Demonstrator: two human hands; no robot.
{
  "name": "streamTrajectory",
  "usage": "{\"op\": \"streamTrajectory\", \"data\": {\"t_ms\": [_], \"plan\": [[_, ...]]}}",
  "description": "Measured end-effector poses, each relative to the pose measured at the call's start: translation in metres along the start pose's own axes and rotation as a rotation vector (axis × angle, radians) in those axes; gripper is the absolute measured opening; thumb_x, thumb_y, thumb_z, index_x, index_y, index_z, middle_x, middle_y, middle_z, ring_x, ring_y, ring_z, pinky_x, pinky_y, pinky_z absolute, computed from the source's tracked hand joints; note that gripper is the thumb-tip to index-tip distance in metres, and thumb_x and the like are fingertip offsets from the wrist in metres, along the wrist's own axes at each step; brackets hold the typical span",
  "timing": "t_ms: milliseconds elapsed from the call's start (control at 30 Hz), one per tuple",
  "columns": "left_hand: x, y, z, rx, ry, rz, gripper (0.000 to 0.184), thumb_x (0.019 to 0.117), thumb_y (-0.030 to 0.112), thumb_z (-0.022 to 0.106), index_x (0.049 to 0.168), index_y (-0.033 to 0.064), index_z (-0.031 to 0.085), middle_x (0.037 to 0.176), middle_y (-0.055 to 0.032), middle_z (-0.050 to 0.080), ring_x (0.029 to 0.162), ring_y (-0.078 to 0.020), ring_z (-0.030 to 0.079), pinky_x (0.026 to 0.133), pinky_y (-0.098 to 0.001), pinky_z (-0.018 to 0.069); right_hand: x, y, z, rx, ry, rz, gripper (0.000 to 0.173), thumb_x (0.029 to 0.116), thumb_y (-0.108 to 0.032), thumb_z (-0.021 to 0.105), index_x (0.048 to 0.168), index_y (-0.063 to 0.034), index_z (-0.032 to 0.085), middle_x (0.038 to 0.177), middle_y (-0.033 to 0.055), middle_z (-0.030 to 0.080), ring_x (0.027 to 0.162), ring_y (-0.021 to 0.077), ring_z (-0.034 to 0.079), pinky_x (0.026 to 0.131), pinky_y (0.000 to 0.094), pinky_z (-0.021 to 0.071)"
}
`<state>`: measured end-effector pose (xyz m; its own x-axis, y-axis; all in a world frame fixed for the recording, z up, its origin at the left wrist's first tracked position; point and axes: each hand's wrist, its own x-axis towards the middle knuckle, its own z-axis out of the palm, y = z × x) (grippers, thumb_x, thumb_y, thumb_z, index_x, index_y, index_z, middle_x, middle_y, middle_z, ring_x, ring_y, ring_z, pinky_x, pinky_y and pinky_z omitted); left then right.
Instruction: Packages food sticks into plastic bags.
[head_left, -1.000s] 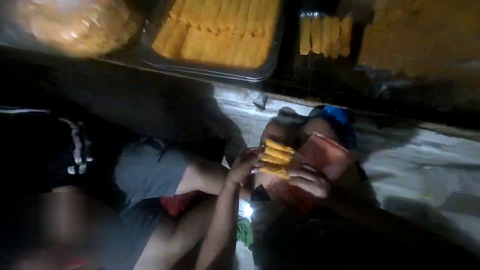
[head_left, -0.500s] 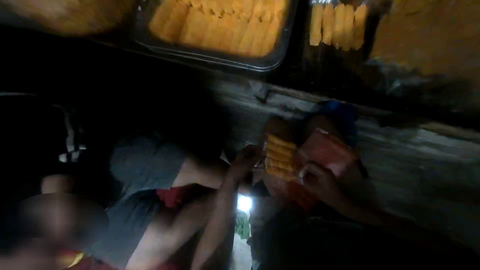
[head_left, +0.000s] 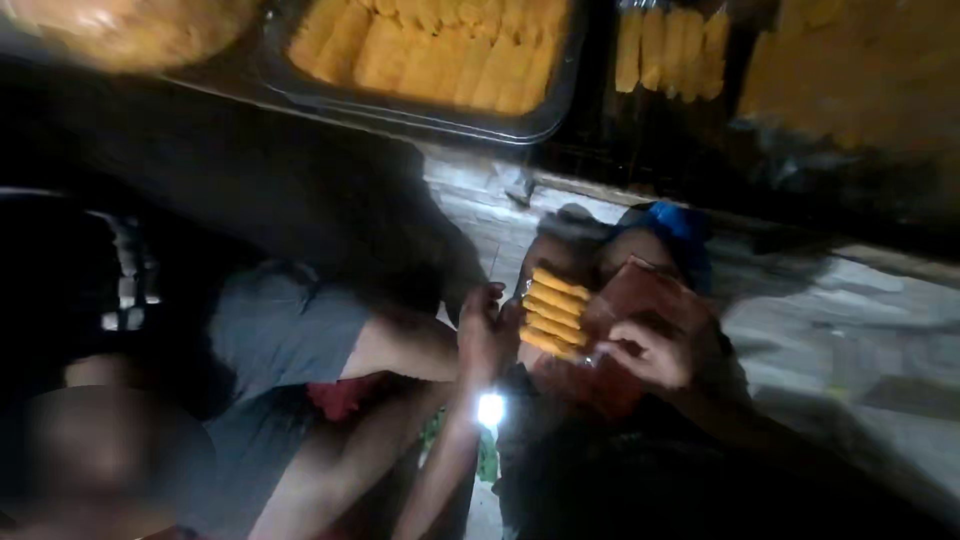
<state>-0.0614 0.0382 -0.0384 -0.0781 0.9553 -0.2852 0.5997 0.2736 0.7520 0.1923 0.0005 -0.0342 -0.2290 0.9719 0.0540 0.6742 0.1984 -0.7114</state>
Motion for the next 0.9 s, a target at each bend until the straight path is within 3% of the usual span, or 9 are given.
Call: {"op": "streamTrajectory", "data": {"t_ms": [100, 167, 267, 367, 467, 533, 633, 767, 900], "plan": [[-0.031, 0.030, 0.019, 0.184, 0.081, 0.242, 0.047, 0.0958, 0.034, 0.068, 0.118, -0.0073, 0.066, 0.111, -0.0237, 0.069, 0.105, -0.0382, 0.067, 0.094, -0.0560, 0.0530, 0.016, 0.005, -0.009, -0.165, 0.021, 0.045, 0.041, 0.0886, -0.024, 0.076, 0.115, 0.0067, 0.068, 0.114, 0.0278, 0.069, 0.108, 0.0450, 0.067, 0.097, 0.0581, 0.0522], [-0.053, 0.052, 0.044, 0.296, 0.094, 0.350, 0.059, 0.0906, 0.046, 0.070, 0.116, -0.0071, 0.068, 0.113, -0.0264, 0.069, 0.107, -0.0432, 0.067, 0.093, -0.0584, 0.0528, 0.026, 0.021, -0.001, -0.172, 0.007, -0.064, 0.034, 0.0885, -0.015, 0.074, 0.118, 0.0017, 0.070, 0.125, 0.0272, 0.066, 0.119, 0.0482, 0.061, 0.100, 0.0628, 0.0492], [-0.064, 0.058, 0.080, 0.491, 0.238, 0.510, 0.030, 0.0894, 0.021, 0.069, 0.104, -0.0046, 0.071, 0.101, -0.0237, 0.072, 0.093, -0.0415, 0.071, 0.075, -0.0523, 0.0576, 0.033, 0.028, 0.004, -0.174, -0.024, -0.188, 0.016, 0.0927, -0.009, 0.064, 0.100, -0.0013, 0.076, 0.119, 0.0196, 0.071, 0.118, 0.0426, 0.064, 0.101, 0.0594, 0.0505], [-0.072, 0.053, 0.075, 0.542, 0.206, 0.509, 0.020, 0.0852, 0.004, 0.068, 0.103, -0.0056, 0.070, 0.104, -0.0254, 0.071, 0.095, -0.0429, 0.071, 0.075, -0.0525, 0.0583, 0.023, 0.013, -0.014, -0.170, -0.071, -0.227, 0.016, 0.0918, -0.012, 0.066, 0.094, 0.0017, 0.074, 0.115, 0.0197, 0.072, 0.114, 0.0415, 0.066, 0.098, 0.0555, 0.0530], [-0.087, 0.043, 0.056, 0.532, 0.148, 0.467, 0.025, 0.0818, 0.003, 0.070, 0.105, -0.0062, 0.070, 0.107, -0.0251, 0.071, 0.094, -0.0404, 0.072, 0.075, -0.0497, 0.0606, 0.002, 0.007, -0.021, -0.152, -0.058, -0.264, 0.013, 0.0895, -0.011, 0.065, 0.090, -0.0015, 0.073, 0.112, 0.0177, 0.073, 0.111, 0.0366, 0.068, 0.095, 0.0486, 0.0560], [-0.094, 0.031, 0.053, 0.532, 0.168, 0.460, 0.022, 0.0843, 0.005, 0.069, 0.104, -0.0056, 0.070, 0.104, -0.0239, 0.071, 0.086, -0.0365, 0.074, 0.069, -0.0447, 0.0622, -0.009, 0.008, -0.014, -0.113, -0.075, -0.265, 0.016, 0.0936, -0.012, 0.063, 0.094, -0.0010, 0.074, 0.116, 0.0184, 0.072, 0.114, 0.0359, 0.067, 0.098, 0.0473, 0.0550], [-0.101, 0.021, 0.051, 0.476, 0.100, 0.419, 0.024, 0.0867, 0.003, 0.068, 0.108, -0.0083, 0.068, 0.107, -0.0259, 0.070, 0.089, -0.0384, 0.073, 0.073, -0.0459, 0.0622, -0.007, 0.005, 0.003, -0.090, -0.072, -0.275, 0.020, 0.0984, -0.018, 0.061, 0.103, -0.0016, 0.071, 0.124, 0.0211, 0.068, 0.119, 0.0377, 0.065, 0.103, 0.0483, 0.0518], [-0.104, 0.015, 0.053, 0.424, 0.123, 0.452, 0.026, 0.0864, 0.004, 0.068, 0.108, -0.0096, 0.068, 0.106, -0.0263, 0.070, 0.090, -0.0373, 0.073, 0.076, -0.0449, 0.0619, 0.011, -0.004, 0.017, -0.114, -0.135, -0.269, 0.031, 0.0937, -0.022, 0.070, 0.118, -0.0025, 0.070, 0.132, 0.0216, 0.065, 0.122, 0.0410, 0.063, 0.103, 0.0533, 0.0507], [-0.103, 0.015, 0.052, 0.400, 0.122, 0.467, 0.022, 0.0862, 0.002, 0.068, 0.105, -0.0093, 0.068, 0.104, -0.0257, 0.070, 0.088, -0.0366, 0.073, 0.074, -0.0443, 0.0621, 0.027, -0.007, 0.027, -0.107, -0.192, -0.225, 0.028, 0.0896, -0.011, 0.072, 0.116, -0.0007, 0.071, 0.128, 0.0229, 0.067, 0.120, 0.0442, 0.063, 0.101, 0.0577, 0.0505]]}}
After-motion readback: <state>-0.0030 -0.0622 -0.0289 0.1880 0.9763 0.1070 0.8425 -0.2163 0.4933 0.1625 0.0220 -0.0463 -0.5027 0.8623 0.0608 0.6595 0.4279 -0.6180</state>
